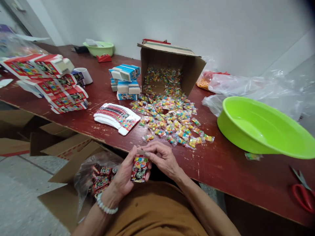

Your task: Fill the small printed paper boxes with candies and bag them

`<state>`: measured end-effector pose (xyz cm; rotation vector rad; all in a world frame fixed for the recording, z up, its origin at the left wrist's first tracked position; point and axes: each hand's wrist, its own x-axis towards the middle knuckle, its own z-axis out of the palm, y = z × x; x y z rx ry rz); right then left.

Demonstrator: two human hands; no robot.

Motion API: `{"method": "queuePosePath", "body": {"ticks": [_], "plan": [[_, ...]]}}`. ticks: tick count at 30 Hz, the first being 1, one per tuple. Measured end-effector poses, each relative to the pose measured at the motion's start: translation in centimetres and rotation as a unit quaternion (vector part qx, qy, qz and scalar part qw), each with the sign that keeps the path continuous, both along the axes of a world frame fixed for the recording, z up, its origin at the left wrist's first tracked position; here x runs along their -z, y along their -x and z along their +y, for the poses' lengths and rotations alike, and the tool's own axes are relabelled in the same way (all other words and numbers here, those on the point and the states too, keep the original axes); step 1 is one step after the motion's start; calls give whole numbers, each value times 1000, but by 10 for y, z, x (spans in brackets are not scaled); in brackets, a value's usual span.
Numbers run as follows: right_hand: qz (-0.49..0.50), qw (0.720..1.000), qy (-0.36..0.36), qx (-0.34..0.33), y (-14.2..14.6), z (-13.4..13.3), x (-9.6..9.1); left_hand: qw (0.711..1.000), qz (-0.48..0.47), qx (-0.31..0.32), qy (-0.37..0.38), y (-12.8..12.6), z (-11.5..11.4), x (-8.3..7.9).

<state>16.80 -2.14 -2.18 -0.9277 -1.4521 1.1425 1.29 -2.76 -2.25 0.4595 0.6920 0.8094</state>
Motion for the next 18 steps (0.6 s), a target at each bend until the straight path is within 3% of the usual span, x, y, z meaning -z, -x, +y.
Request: {"method": "queuePosePath", "body": {"ticks": [3,8,11,14,18], "plan": [[-37,997,-20,-66,-4,-2,-2,999,-33,17,33,2,4,-4],[4,991,127,-47,2,2,5,999,48,9,-24,0,1,1],[59,977,188,-85,7,7,3,999,44,11,-22,-1,-1,4],[91,966,231,-76,11,10,-1,999,45,18,-17,1,0,5],[88,973,202,-63,12,5,0,999,49,7,3,7,4,6]]}}
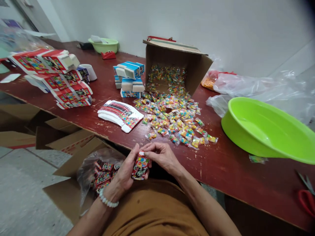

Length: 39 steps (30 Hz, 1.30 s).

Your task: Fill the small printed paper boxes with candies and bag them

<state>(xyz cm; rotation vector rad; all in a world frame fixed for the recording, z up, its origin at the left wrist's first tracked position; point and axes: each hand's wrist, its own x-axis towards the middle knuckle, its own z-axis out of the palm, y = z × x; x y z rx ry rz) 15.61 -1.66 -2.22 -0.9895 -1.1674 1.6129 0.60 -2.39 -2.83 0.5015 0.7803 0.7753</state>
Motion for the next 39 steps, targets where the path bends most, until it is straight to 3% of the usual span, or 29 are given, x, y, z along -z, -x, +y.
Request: {"method": "queuePosePath", "body": {"ticks": [4,7,10,12,14,17,20,21,22,24,26,32,35,38,39], "plan": [[-73,989,-130,-13,4,-8,11,998,-23,-49,36,2,5,1],[-135,972,-192,-1,13,-9,18,996,-8,-87,21,8,5,3],[-193,959,-206,-38,23,-3,20,988,110,-99,-43,33,-1,11],[-207,956,-201,-49,26,3,21,958,244,-94,-114,61,-6,19],[-223,958,-177,-28,26,9,25,891,408,-86,-180,87,-8,25],[-243,961,-134,6,22,15,32,749,611,-87,-241,103,7,24],[-236,964,-122,13,19,17,36,602,705,-127,-354,85,40,14],[-232,965,-122,14,18,16,36,562,721,-134,-383,75,53,11],[-229,965,-122,17,18,16,35,542,726,-127,-404,66,66,9],[-220,969,-112,28,17,15,34,532,722,-112,-429,52,87,8],[-206,973,-98,40,15,15,35,541,709,-103,-441,47,101,11],[-174,981,-72,40,13,18,43,560,695,-136,-429,52,117,17],[-93,995,12,43,15,20,42,559,697,-165,-418,49,106,10],[21,991,80,102,16,21,34,549,693,-164,-437,40,74,7],[50,987,79,127,15,21,32,562,677,-151,-450,38,60,7]]}}
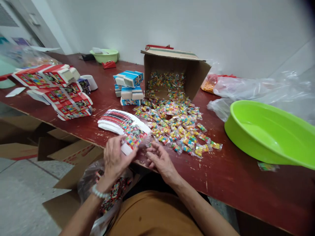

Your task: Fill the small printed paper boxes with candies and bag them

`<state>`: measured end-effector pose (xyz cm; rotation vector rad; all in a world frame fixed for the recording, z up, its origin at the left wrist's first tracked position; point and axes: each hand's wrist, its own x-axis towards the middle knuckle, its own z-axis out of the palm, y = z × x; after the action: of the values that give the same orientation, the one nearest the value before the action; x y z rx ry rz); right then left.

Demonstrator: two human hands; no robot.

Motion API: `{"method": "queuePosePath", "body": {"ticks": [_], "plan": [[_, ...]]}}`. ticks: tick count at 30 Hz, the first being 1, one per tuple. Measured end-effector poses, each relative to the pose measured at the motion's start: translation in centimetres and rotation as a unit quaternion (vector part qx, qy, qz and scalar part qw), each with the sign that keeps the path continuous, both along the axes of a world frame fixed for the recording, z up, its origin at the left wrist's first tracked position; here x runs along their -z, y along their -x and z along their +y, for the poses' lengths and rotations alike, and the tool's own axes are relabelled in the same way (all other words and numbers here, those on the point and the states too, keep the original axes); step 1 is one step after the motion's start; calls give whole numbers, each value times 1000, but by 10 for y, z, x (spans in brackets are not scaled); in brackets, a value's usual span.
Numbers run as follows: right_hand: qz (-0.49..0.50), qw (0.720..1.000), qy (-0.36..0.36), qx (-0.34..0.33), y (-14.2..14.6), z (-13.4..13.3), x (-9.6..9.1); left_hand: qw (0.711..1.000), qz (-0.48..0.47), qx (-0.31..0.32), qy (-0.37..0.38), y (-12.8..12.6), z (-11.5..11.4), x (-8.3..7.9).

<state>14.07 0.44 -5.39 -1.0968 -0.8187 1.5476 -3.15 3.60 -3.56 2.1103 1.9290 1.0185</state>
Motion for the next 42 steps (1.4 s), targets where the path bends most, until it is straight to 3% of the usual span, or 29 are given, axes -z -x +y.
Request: {"method": "queuePosePath", "body": {"ticks": [2,4,5,7,9,11,13,15,19,25,27,29,30,32,34,36,39,42], "plan": [[36,998,-23,39,-2,1,-4,995,-78,55,43,-5,-29,2],[49,997,-42,46,-5,1,-8,955,-246,83,143,-7,-51,2],[46,997,-48,40,-7,0,-10,909,-342,101,216,-7,-58,0],[27,998,-63,2,-10,-3,-15,776,-493,148,364,-7,-64,-7],[14,995,-82,-58,-11,-8,-22,654,-559,210,464,-7,-62,-15],[11,989,-98,-106,-10,-13,-27,578,-582,266,506,-9,-59,-19],[20,986,-107,-126,-9,-17,-30,546,-598,297,506,-13,-58,-19],[37,982,-114,-149,-9,-20,-31,558,-602,302,485,-17,-59,-18],[55,975,-119,-182,-10,-24,-35,622,-584,284,438,-20,-63,-17],[70,971,-111,-199,-8,-26,-38,687,-564,210,406,-25,-61,-20],[21,978,-130,-159,-6,-26,-36,695,-565,187,404,-26,-60,-18],[-95,977,-183,-50,-5,-28,-35,697,-560,180,411,-24,-61,-14],[-170,959,-225,18,-5,-29,-37,694,-553,190,421,-22,-61,-12],[-317,886,-323,102,-7,-31,-42,688,-532,225,440,-17,-64,-9],[-422,813,-393,76,-11,-33,-49,696,-501,251,450,-13,-67,-10],[-475,779,-410,-7,-16,-34,-54,718,-456,259,459,-10,-69,-15],[-476,779,-395,-100,-23,-32,-58,728,-387,279,492,-11,-70,-27],[-436,804,-379,-143,-30,-30,-59,707,-361,321,517,-16,-67,-34]]}}
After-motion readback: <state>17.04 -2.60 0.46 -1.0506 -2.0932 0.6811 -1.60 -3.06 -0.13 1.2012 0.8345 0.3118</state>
